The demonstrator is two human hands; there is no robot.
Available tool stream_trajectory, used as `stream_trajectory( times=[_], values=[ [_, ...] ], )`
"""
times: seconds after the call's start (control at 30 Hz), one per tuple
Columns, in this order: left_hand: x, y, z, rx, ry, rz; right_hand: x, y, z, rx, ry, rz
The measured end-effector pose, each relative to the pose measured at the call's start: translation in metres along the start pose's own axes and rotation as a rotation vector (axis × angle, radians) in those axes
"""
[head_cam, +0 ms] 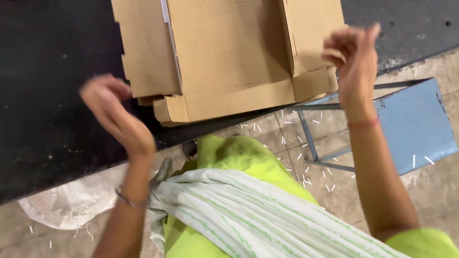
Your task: The person folds flat cardboard box blanks on a workbench, creasing and tucking the flaps to form open boxes. They place white cardboard inserts into the boxes, stack the finished boxes aside, and at one point pick up plastic-wrapped round white lids from the table and set them down.
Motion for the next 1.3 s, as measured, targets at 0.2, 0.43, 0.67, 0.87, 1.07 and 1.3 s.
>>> stream_trajectory(
  times=[0.2,0.43,0.67,0.87,1.07,1.3],
  values=[
    [0.049,-0.042,0.074,-0.693,-0.265,-0.505,0.002,-0.077,0.098,-0.409,0.289,0.832],
    [0.046,-0.063,0.052,-0.713,-0.324,-0.695,-0.022,-0.104,0.095,-0.433,0.292,0.93],
    [0.056,-0.056,0.033,-0.684,-0.221,-0.615,-0.049,-0.118,0.102,-0.398,0.548,1.044],
    [0.064,-0.064,0.02,-0.602,0.047,-0.744,-0.046,-0.138,0.094,-0.573,0.569,1.114],
    [0.105,-0.062,0.006,-0.575,-0.151,-0.687,-0.039,-0.133,0.072,-0.568,0.441,1.119],
    [0.091,-0.035,-0.056,-0.181,0.052,0.151,-0.046,-0.118,0.038,-0.46,0.286,1.004]
  ],
)
Point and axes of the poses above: each hand's wrist, its own z-axis away from the middle knuckle, its own y-axis out of the back of the hand, x = y × z, the point moved 1 cm from there along -z, towards the middle knuckle, and after that the axes turned 5 degrees about -x, right-handed, at the moved point
